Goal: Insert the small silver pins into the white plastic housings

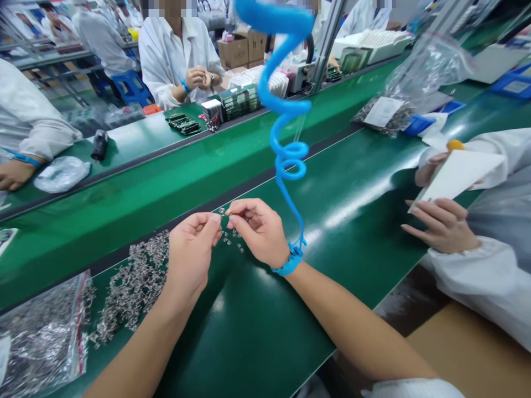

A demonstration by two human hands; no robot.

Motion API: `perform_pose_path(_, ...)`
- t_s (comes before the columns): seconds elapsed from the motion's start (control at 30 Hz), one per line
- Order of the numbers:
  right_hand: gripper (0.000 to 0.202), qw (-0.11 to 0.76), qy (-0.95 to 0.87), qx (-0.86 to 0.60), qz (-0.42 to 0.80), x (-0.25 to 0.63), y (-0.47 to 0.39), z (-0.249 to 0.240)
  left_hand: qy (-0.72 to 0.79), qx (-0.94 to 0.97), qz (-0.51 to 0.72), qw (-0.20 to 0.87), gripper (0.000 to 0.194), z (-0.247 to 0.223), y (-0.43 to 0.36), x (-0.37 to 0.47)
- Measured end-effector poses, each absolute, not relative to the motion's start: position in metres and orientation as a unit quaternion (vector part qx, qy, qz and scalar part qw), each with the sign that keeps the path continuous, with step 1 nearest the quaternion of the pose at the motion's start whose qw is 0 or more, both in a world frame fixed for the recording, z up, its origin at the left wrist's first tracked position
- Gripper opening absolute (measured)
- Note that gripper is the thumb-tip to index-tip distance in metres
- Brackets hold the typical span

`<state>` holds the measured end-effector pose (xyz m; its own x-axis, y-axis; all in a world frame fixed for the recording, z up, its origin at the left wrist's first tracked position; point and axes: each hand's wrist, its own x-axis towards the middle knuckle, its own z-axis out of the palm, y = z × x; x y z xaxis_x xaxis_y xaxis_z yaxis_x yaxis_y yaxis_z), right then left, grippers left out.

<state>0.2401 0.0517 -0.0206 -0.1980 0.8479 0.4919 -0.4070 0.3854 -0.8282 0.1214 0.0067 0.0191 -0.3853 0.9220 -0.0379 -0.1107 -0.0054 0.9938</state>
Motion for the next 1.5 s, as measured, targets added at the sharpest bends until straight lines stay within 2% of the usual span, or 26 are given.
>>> perform_pose_path(0.2,0.029,0.583,-0.550,-0.238,0.549,0.240,0.052,-0.020,0.587,0.415,0.565,0.405,0.017,0.018,0.004,0.119)
perform_pose_path(0.43,0.022,0.503,-0.586,-0.263,0.578,0.250,0.066,-0.025,0.643,0.558,0.482,0.205,0.017,0.016,0.001,0.113)
perform_pose_path(0.53,0.009,0.431,-0.714,-0.320,0.449,0.261,0.081,-0.030,0.631,0.626,0.431,0.154,0.016,0.022,0.005,0.099)
perform_pose_path(0.6,0.014,0.370,-0.798,-0.357,0.314,0.267,0.090,-0.037,0.626,0.697,0.322,0.136,0.017,0.025,0.009,0.085)
perform_pose_path(0.7,0.022,0.293,-0.851,-0.386,0.203,0.270,0.097,-0.049,0.602,0.766,0.110,0.196,0.022,0.022,0.012,0.070)
perform_pose_path(0.8,0.022,0.256,-0.863,-0.394,0.185,0.268,0.099,-0.059,0.571,0.778,-0.006,0.262,0.024,0.010,0.015,0.066)
perform_pose_path(0.93,0.017,0.257,-0.863,-0.405,0.158,0.270,0.101,-0.061,0.582,0.768,-0.018,0.266,0.020,0.002,0.020,0.068)
perform_pose_path(1.03,0.015,0.263,-0.872,-0.384,0.152,0.273,0.100,-0.053,0.609,0.759,-0.006,0.230,0.014,0.015,0.019,0.055)
perform_pose_path(1.17,0.011,0.274,-0.903,-0.276,0.182,0.265,0.086,-0.039,0.643,0.747,0.019,0.171,0.018,0.050,0.008,0.020)
perform_pose_path(1.27,0.004,0.274,-0.928,-0.180,0.178,0.247,0.064,-0.036,0.674,0.725,-0.007,0.143,0.020,0.064,-0.001,0.001)
perform_pose_path(1.33,0.004,0.258,-0.942,-0.156,0.146,0.236,0.051,-0.039,0.682,0.718,-0.032,0.134,0.020,0.062,-0.001,-0.003)
perform_pose_path(1.5,0.008,0.184,-0.954,-0.229,0.058,0.228,0.043,-0.052,0.630,0.759,-0.033,0.161,0.020,0.033,0.008,0.018)
